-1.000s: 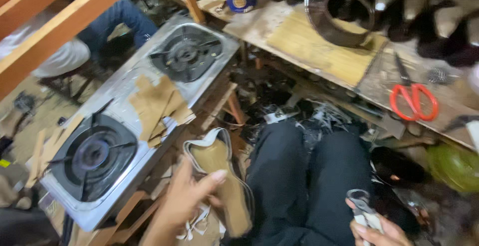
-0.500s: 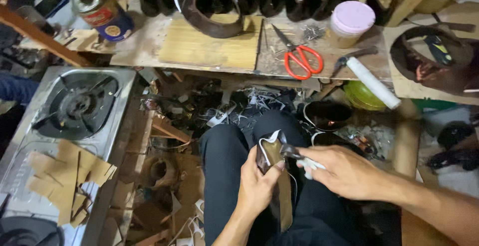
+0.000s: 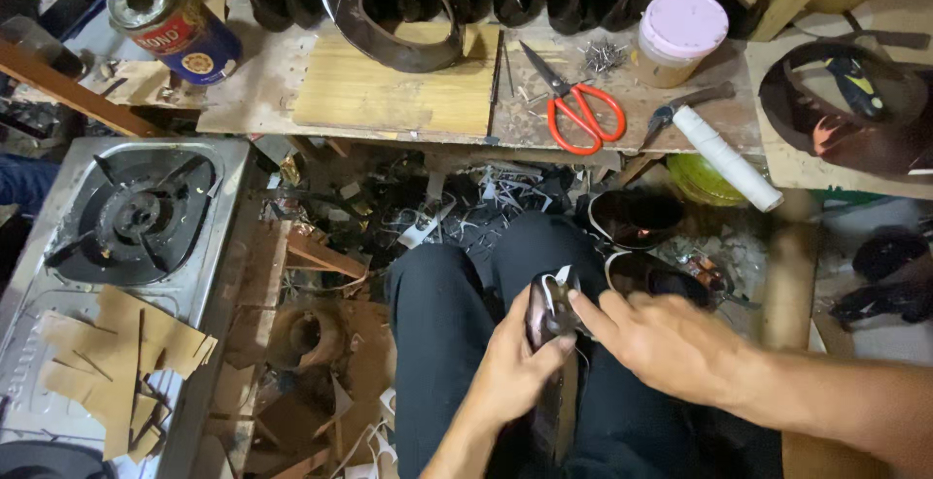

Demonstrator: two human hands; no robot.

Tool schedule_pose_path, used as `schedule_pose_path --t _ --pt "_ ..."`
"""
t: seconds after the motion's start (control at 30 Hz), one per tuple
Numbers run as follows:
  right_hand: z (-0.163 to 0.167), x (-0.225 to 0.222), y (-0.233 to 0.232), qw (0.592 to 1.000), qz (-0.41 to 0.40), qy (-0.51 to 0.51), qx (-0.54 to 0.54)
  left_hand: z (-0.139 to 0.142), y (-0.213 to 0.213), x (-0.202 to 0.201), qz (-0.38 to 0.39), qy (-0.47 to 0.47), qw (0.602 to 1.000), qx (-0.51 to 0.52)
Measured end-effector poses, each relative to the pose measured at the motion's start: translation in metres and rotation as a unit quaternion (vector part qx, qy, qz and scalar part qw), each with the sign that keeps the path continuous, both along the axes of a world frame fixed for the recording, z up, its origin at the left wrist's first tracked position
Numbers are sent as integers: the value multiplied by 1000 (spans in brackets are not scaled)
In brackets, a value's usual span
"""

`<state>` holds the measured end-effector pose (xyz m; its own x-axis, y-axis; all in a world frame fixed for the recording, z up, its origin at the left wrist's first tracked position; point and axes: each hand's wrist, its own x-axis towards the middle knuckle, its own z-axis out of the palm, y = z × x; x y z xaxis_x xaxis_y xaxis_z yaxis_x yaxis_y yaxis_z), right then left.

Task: The person uses a hammer and a small metal tool to tap and shape the heel area of a high-heeled shoe. They repeatedly reposition the shoe and tap along the heel edge, then place a cardboard insert into the shoe's heel cavity.

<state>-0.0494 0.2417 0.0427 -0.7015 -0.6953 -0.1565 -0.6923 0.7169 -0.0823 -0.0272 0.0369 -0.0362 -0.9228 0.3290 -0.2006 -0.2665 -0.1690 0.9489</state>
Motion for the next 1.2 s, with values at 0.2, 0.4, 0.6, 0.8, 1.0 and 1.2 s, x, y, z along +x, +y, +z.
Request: schedule_pose_path --t 0.2,0.4,0.6,0.8,1.0,1.2 --pt "-47 24 8 984 -90 -19 -152 -15 -9 -3 -25 50 998 0" --pt "-38 23 18 915 -264 -252 -171 2 2 6 6 118 982 -147" --pt "-1 -2 25 971 -121 -197 -60 7 26 8 40 131 956 -258" --pt "-8 14 16 993 -88 -77 29 1 3 -1 -58 82 987 -129" --pt "-55 39 12 970 -181 -53 -153 -2 3 -5 -21 97 990 -105" --pt "-45 23 31 923 -208 -224 -233 1 25 3 31 152 959 -236"
